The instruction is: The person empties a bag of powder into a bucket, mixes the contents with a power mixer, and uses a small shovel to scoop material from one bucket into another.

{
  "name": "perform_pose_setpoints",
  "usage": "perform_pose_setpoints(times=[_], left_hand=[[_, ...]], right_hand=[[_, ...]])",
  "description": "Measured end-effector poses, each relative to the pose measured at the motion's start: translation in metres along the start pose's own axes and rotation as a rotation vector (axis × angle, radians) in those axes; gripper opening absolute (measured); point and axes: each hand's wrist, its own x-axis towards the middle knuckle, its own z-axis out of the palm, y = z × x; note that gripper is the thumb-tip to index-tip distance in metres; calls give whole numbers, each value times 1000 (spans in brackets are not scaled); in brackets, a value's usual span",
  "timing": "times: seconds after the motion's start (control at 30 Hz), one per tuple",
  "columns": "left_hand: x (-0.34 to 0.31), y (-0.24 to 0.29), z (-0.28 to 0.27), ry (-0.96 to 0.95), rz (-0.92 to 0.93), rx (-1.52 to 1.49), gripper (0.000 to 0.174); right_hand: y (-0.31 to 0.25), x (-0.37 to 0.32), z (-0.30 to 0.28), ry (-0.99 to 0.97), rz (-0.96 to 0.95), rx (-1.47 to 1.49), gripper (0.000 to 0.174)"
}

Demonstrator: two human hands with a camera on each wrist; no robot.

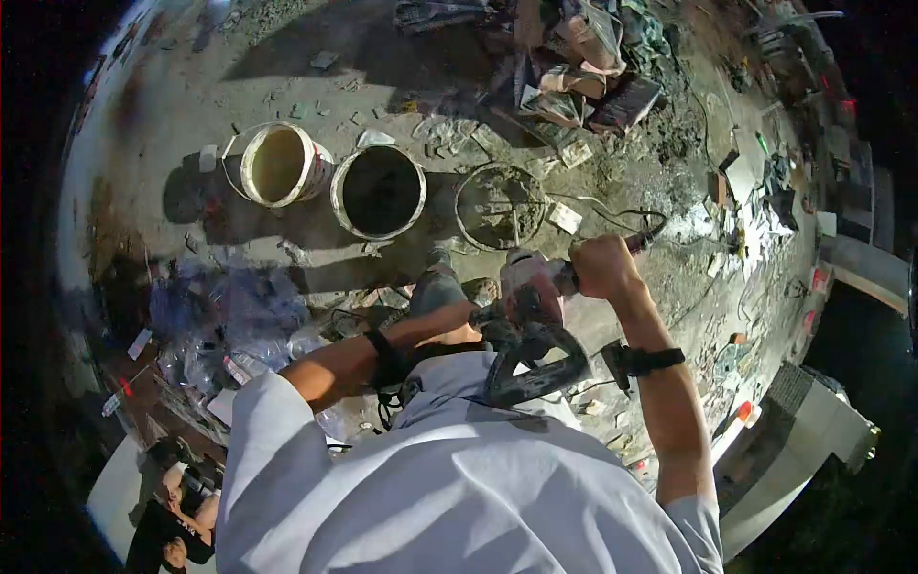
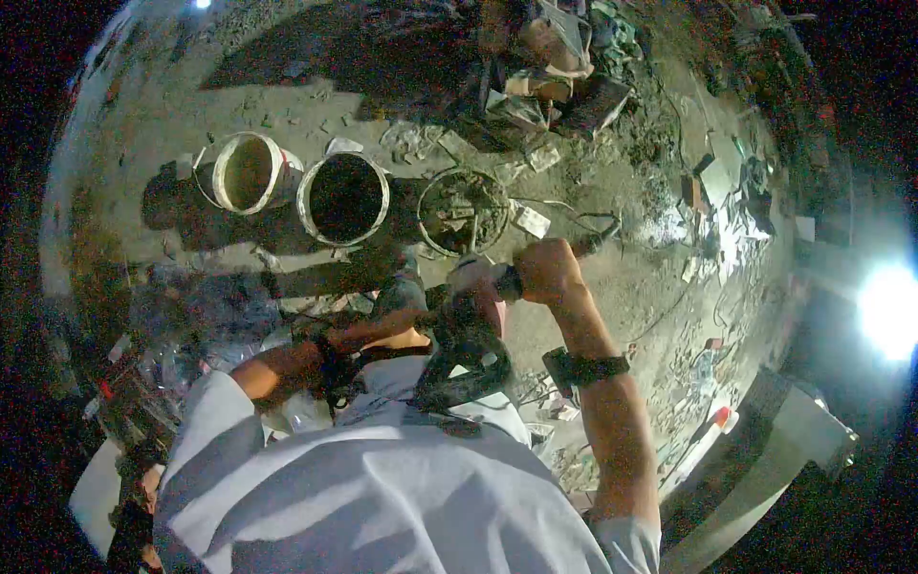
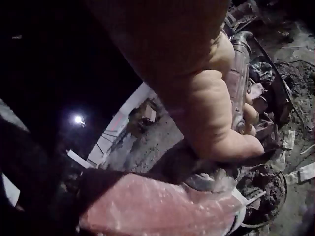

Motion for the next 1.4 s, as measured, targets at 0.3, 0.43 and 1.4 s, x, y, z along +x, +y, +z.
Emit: perform_pose_setpoints(times=[0.3, 0.43, 1.4], left_hand=[[23, 44, -79, -223, 231, -166, 34], [59, 51, -72, -289, 234, -14, 31], [44, 28, 133, -263, 95, 199, 21]], right_hand=[[35, 30, 70, 143, -3, 122, 12], [52, 34, 120, 57, 99, 250, 18], [-32, -46, 398, 412, 250, 439, 19]])
